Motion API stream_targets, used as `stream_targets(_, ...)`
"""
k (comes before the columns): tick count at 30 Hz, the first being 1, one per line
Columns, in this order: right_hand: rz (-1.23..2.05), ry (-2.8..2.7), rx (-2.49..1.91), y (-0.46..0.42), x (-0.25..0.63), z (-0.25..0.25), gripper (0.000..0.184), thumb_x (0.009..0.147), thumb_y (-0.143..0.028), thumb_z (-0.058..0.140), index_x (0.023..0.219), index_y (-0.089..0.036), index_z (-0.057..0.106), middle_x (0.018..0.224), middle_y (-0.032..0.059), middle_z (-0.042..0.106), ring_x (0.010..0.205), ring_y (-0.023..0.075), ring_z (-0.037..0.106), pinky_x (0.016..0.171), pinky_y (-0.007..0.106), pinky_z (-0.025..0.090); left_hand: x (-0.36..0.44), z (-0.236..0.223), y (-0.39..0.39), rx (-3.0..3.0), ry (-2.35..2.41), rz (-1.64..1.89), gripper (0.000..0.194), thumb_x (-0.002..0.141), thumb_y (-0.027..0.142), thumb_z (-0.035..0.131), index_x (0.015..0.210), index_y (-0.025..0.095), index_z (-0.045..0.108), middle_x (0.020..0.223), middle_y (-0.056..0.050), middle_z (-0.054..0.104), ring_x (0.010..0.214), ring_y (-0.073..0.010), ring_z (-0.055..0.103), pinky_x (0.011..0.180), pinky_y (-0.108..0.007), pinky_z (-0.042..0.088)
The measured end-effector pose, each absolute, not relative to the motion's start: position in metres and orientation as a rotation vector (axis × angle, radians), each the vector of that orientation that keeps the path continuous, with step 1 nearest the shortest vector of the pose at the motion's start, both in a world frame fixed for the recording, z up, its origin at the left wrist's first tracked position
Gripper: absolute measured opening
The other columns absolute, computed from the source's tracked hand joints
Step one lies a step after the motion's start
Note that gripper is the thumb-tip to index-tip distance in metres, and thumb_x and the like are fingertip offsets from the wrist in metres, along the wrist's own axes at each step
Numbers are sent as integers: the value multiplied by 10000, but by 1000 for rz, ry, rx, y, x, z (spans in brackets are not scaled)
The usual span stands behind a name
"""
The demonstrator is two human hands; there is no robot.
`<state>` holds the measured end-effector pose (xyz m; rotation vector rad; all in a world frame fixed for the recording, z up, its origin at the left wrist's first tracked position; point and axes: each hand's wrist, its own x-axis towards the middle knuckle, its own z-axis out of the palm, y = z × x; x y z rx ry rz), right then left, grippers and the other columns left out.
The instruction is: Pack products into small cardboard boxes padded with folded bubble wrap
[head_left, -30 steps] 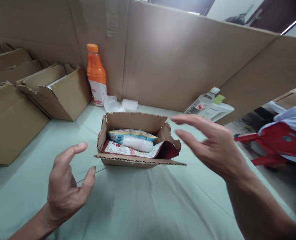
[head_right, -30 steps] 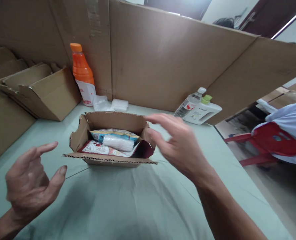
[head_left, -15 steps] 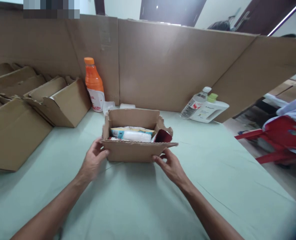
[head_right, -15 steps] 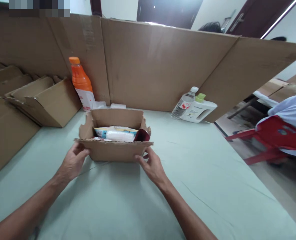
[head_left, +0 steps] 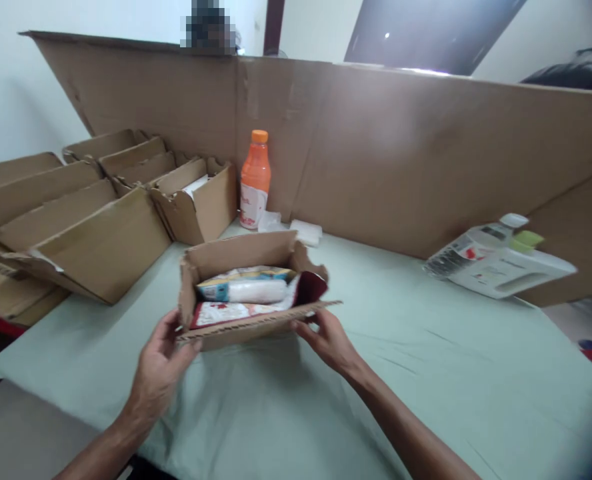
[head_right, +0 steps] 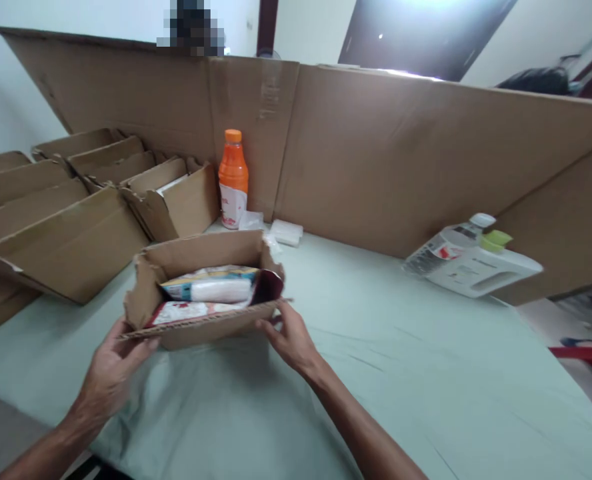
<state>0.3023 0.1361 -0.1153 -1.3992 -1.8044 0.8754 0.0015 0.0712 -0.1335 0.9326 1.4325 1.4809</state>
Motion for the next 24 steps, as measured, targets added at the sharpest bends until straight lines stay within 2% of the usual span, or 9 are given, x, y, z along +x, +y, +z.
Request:
stream_targets(2,977,-1857,-1234,172,252,-120,325,809,-325,652,1091,-163,649,1010,85,702,813,214,654,696,346,567,-28,-138,69,871,1558,1600,665,625,447,852,1193,202,608,1164,-71,691,1074,-250,644,951,-362,522)
stream_targets(4,1015,-1865,-1130,201,203,-126,499,808,-275,642,1295,-192,568,1201,89,667,1001,232,654,793,357,582,-52,-141,72,829,1649,1728,619,630,429,847,1166,220,616,1155,-61,681,1086,-250,629,970,-384,511)
stream_targets(7,1012,-1818,-1079,227,144,-140,699,835,-271,613,1491,-202,382,1467,136,493,1277,266,546,966,410,554,-73,-146,80,823,1685,1853,591,652,385,837,1177,245,604,1238,-60,636,1202,-262,571,1065,-430,450)
stream_targets(12,981,-1877,-1035,239,104,-165,803,809,-263,639,1538,-174,316,1538,176,408,1394,308,434,1096,500,463,-77,-156,89,846,1701,1835,591,718,353,811,1251,267,571,1310,-55,598,1275,-255,524,1166,-486,336)
stream_targets(17,935,-1984,-1008,253,96,-177,869,791,-239,642,1566,-176,256,1588,189,343,1433,328,392,1131,534,409,-73,-158,92,862,1684,1818,584,779,370,770,1307,281,537,1300,-52,615,1224,-233,570,1121,-443,404)
stream_targets(20,894,-2051,-1011,259,92,-182,872,796,-223,623,1569,-122,232,1594,227,323,1460,337,353,1144,534,392,-73,-161,92,848,1684,1781,572,804,381,748,1320,297,516,1360,-51,588,1248,-230,564,1087,-403,444)
stream_targets(24,811,-2149,-1012,252,92,-184,849,793,-179,596,1566,-103,252,1602,218,322,1490,302,311,1208,500,315,-74,-168,86,826,1685,1690,596,794,410,748,1322,287,501,1390,-70,571,1301,-247,537,1091,-402,448)
